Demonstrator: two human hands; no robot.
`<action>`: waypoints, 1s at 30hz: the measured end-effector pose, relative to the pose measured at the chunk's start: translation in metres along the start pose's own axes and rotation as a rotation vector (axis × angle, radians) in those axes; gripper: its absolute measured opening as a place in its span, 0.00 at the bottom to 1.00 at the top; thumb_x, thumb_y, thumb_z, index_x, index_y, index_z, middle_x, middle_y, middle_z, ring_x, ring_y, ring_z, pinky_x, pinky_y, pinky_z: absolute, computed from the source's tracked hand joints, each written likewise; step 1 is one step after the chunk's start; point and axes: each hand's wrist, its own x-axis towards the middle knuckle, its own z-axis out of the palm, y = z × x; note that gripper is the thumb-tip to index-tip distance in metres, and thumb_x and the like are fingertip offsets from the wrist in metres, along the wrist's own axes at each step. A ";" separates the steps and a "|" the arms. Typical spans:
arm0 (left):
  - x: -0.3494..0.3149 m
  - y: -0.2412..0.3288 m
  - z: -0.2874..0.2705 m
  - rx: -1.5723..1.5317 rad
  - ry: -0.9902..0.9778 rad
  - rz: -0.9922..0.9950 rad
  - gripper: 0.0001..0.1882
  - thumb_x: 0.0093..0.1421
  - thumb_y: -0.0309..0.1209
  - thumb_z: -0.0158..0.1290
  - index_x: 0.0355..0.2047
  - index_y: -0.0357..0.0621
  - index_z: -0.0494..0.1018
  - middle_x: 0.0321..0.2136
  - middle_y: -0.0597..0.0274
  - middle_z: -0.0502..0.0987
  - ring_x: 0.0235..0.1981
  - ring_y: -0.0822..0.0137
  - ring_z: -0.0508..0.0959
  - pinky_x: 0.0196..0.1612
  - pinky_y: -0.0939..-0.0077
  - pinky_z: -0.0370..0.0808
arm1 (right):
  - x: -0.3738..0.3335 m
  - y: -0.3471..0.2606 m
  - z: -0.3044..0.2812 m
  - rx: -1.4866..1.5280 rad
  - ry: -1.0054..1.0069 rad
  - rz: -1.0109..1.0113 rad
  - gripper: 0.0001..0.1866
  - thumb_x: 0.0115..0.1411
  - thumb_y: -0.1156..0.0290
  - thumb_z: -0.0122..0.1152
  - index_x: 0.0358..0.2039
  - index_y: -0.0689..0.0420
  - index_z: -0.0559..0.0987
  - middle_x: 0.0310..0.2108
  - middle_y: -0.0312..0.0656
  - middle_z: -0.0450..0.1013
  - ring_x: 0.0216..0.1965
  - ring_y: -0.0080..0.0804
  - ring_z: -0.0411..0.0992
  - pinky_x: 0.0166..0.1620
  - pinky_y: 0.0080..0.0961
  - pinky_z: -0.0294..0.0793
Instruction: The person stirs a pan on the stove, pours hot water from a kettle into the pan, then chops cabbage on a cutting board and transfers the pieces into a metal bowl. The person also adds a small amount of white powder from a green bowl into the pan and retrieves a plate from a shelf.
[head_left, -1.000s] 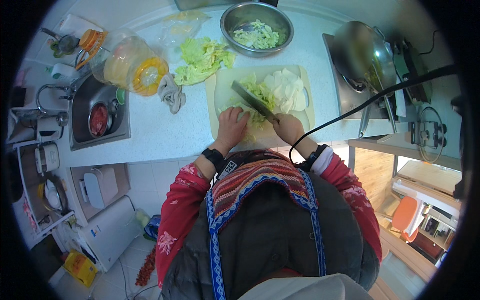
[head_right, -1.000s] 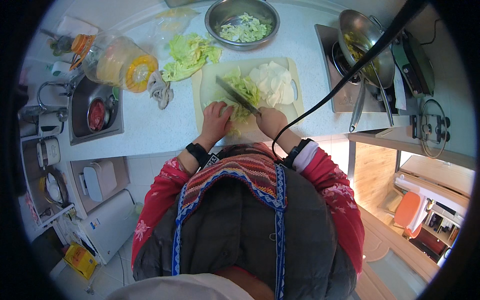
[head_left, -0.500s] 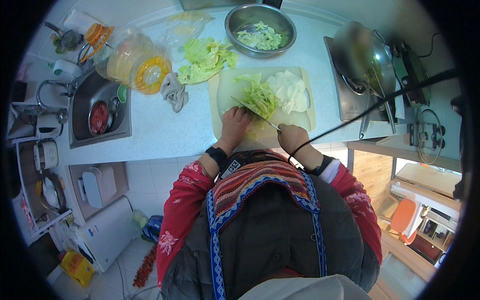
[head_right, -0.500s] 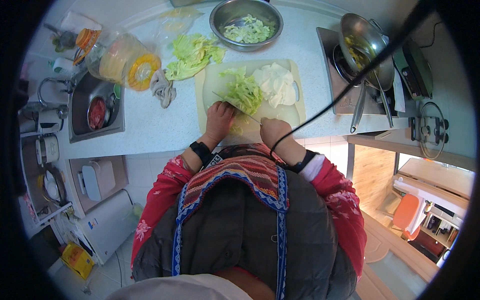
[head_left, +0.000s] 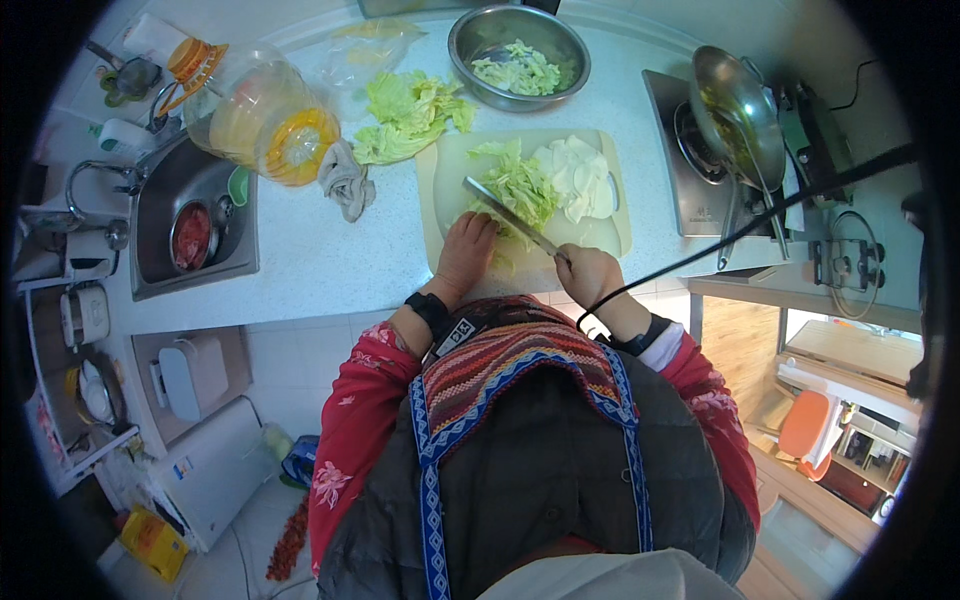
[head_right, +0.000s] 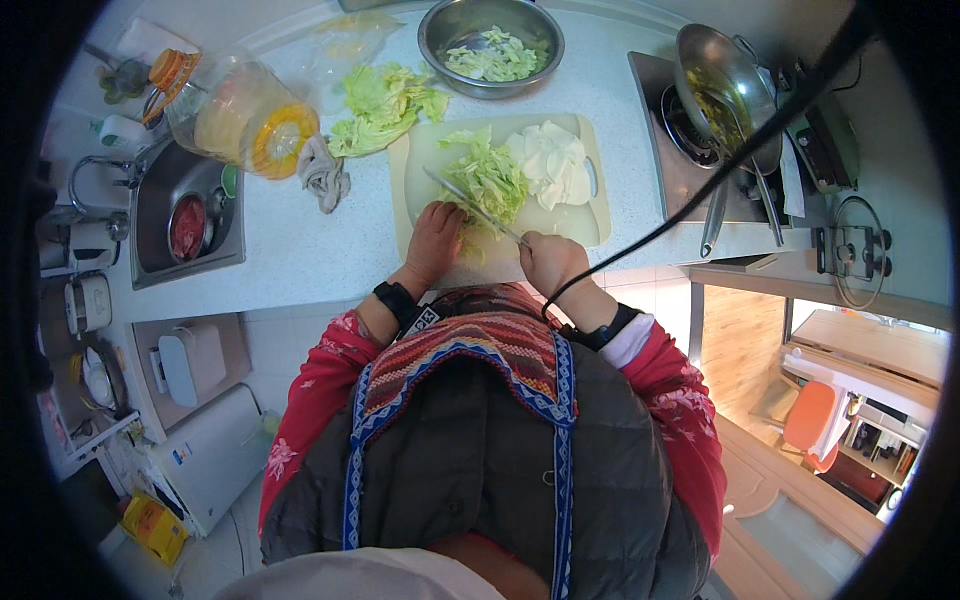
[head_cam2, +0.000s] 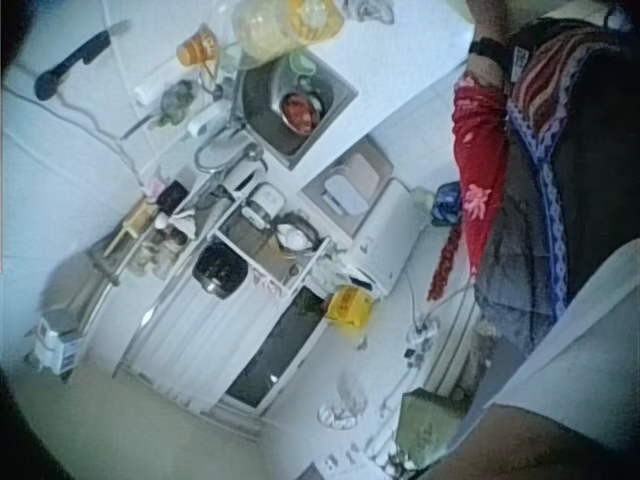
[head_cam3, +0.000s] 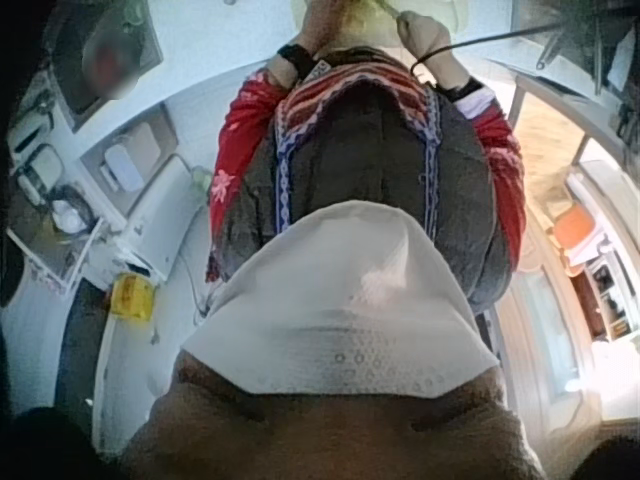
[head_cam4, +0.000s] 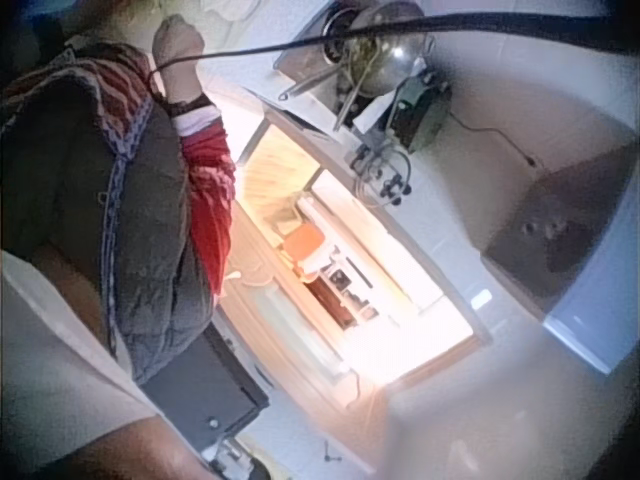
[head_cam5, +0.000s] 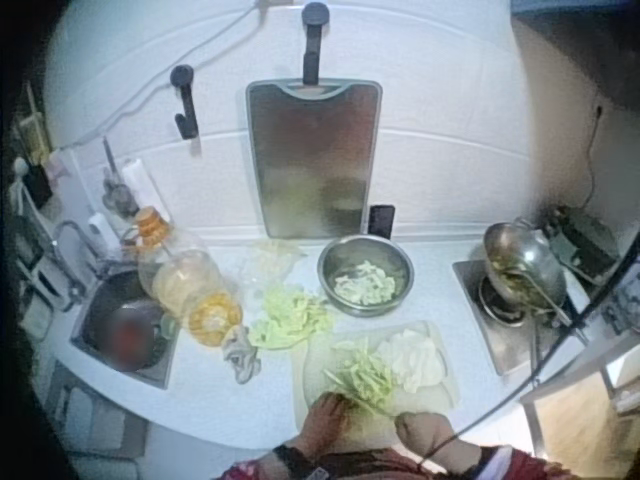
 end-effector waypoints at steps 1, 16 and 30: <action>0.000 -0.001 0.001 -0.008 -0.002 0.005 0.17 0.43 0.27 0.51 0.37 0.39 0.69 0.40 0.52 0.68 0.43 0.52 0.67 0.47 0.63 0.66 | -0.002 -0.001 0.000 -0.027 -0.025 -0.007 0.10 0.55 0.64 0.48 0.26 0.56 0.74 0.20 0.50 0.72 0.25 0.49 0.71 0.30 0.42 0.70; -0.012 0.000 -0.021 -0.085 -0.104 0.026 0.15 0.47 0.27 0.51 0.38 0.39 0.69 0.38 0.53 0.68 0.43 0.53 0.66 0.48 0.64 0.65 | 0.007 -0.012 0.018 0.049 0.028 0.068 0.12 0.55 0.63 0.48 0.25 0.58 0.75 0.21 0.52 0.72 0.25 0.51 0.71 0.31 0.42 0.70; -0.021 -0.007 -0.020 -0.186 0.021 0.093 0.09 0.48 0.25 0.52 0.32 0.38 0.70 0.35 0.52 0.70 0.39 0.51 0.69 0.43 0.63 0.68 | 0.014 -0.027 0.033 -0.015 -0.079 0.089 0.13 0.54 0.64 0.47 0.25 0.59 0.75 0.23 0.54 0.72 0.28 0.51 0.72 0.35 0.42 0.70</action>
